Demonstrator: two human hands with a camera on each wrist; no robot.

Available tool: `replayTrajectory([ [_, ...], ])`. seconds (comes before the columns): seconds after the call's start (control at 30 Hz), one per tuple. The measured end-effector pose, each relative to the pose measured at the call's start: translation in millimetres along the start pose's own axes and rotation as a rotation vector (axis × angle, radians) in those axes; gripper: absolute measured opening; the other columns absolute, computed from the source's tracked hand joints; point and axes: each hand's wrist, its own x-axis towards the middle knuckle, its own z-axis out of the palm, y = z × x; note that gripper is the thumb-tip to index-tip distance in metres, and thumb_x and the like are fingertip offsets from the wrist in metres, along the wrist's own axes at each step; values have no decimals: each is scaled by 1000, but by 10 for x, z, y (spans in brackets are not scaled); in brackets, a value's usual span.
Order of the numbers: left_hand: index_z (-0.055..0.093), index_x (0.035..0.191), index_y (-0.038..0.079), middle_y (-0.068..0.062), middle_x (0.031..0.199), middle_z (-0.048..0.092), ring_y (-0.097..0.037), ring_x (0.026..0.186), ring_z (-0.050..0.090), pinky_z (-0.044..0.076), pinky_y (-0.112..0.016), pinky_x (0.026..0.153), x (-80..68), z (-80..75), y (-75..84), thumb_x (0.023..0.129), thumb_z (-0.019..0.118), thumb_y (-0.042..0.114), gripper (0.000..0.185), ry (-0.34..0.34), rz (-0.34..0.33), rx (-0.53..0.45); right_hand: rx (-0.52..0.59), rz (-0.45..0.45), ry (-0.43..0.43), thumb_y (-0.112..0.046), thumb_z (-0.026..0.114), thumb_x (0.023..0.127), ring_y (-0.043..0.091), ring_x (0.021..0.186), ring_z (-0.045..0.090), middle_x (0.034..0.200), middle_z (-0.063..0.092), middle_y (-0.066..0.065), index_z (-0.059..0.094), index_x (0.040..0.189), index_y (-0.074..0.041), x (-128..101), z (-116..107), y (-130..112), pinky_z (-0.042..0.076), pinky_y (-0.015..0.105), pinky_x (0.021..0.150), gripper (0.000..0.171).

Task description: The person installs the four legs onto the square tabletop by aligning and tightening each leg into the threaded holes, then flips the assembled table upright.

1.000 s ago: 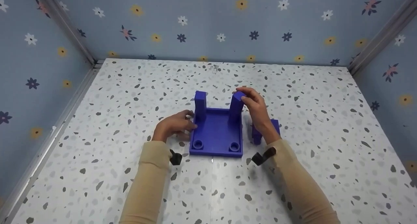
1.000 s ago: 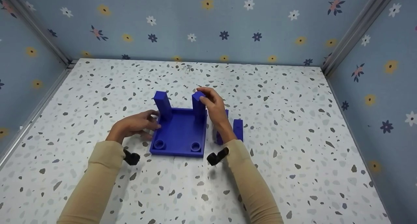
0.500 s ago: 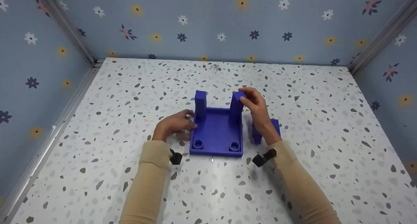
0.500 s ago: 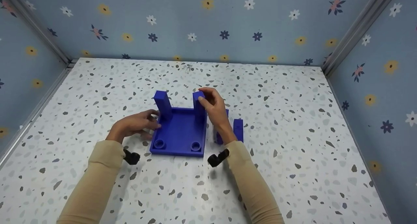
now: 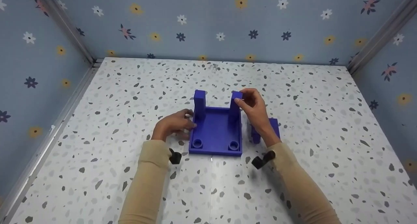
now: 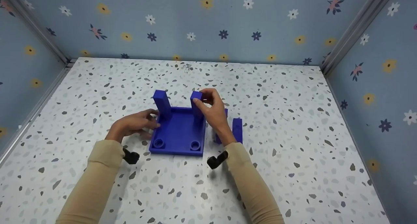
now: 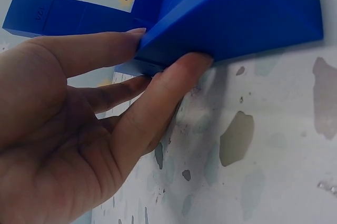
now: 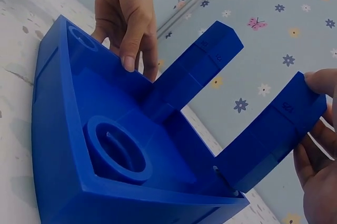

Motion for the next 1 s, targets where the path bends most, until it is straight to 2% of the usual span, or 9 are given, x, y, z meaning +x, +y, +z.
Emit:
replayTrajectory([
  [0.17, 31, 135, 21, -15, 120, 49, -28, 78, 65, 54, -48, 65, -1, -2, -2, 86, 61, 18, 58, 4, -2, 0, -39, -39, 19, -2, 65, 83, 25, 93, 53, 101, 54, 17, 47, 109, 10, -34, 62, -122, 45, 38, 85, 34],
  [0.23, 32, 135, 20, -15, 122, 48, -27, 81, 64, 54, -49, 65, 2, -2, -5, 85, 61, 16, 58, 4, 7, -2, -55, -48, 25, -2, 66, 83, 26, 92, 53, 101, 54, 18, 47, 109, 11, -41, 69, -132, 46, 39, 83, 35],
  [0.4, 33, 134, 20, -14, 123, 46, -27, 86, 62, 54, -51, 64, 11, -2, -6, 84, 62, 15, 58, 5, 6, -14, -68, -46, 43, -3, 67, 82, 25, 91, 54, 100, 55, 18, 47, 109, 11, -57, 72, -135, 47, 36, 79, 36],
  [0.67, 32, 134, 21, -15, 121, 47, -28, 80, 64, 54, -50, 64, 0, -6, -3, 85, 61, 16, 57, -5, 4, -16, -97, -36, 46, -6, 67, 82, 23, 94, 53, 102, 55, 15, 47, 112, 8, -64, 72, -122, 44, 38, 86, 38],
  [0.87, 31, 136, 21, -16, 120, 48, -28, 80, 65, 54, -49, 65, 4, -12, -2, 85, 61, 16, 59, -10, 2, -10, -95, -13, 28, -12, 56, 91, 19, 101, 49, 111, 52, 11, 50, 118, 1, -30, 37, -2, 43, 31, 86, 30],
  [1.0, 31, 136, 20, -16, 121, 48, -28, 80, 64, 54, -50, 65, 7, -11, -3, 85, 61, 15, 59, -12, 8, -14, -41, -6, 19, -12, 52, 93, 20, 104, 50, 116, 52, 15, 52, 118, -2, 34, -13, 74, 42, 29, 89, 27],
])
